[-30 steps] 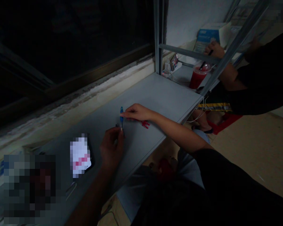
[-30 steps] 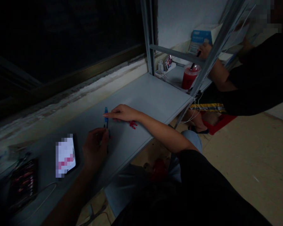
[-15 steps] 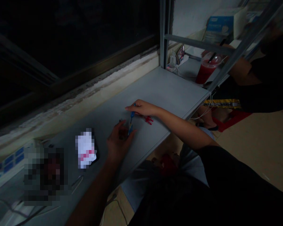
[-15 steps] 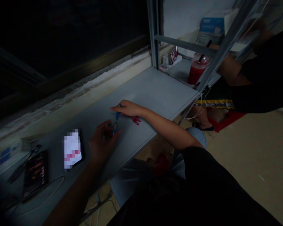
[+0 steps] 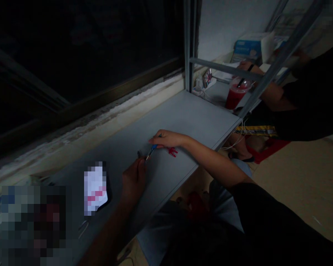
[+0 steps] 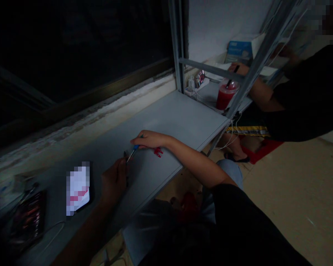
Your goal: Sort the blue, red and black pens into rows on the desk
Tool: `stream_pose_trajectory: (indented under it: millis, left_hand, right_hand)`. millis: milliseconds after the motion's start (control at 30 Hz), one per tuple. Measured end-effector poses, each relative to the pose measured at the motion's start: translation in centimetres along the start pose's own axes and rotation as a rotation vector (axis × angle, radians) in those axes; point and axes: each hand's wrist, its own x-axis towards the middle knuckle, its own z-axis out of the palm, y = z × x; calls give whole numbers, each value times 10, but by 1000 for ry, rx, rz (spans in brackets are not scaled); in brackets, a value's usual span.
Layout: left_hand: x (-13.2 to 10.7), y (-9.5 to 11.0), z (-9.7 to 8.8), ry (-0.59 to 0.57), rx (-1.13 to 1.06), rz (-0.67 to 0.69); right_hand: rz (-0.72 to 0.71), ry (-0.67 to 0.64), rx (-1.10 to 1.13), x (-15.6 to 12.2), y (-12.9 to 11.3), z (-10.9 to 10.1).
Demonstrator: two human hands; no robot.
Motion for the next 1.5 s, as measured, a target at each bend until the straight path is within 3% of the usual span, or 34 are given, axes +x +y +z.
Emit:
stream_pose_trajectory:
  millis: [200, 433, 600, 767, 867, 1167, 1500]
  left_hand:
    - [7, -2, -2, 27, -66, -57]
    - [9, -9, 2, 43, -40, -100]
    - [11, -6, 3, 51, -19, -140]
    - [14, -7, 4, 60, -34, -153]
    - [15, -9, 4, 60, -51, -167]
    - [15, -7, 7, -42, -148, -113]
    - [12, -10, 9, -88, -257, -106]
  right_hand:
    - [-132, -42, 48, 2, 2, -6]
    - [-43, 117, 121, 5, 12, -12]
    - [-178, 122, 180, 7, 12, -18]
    - [-158, 178, 147, 12, 19, -18]
    - [-168, 198, 257, 14, 23, -18]
    - [-193, 250, 579, 6, 12, -22]
    - [-138, 389, 609, 4, 6, -23]
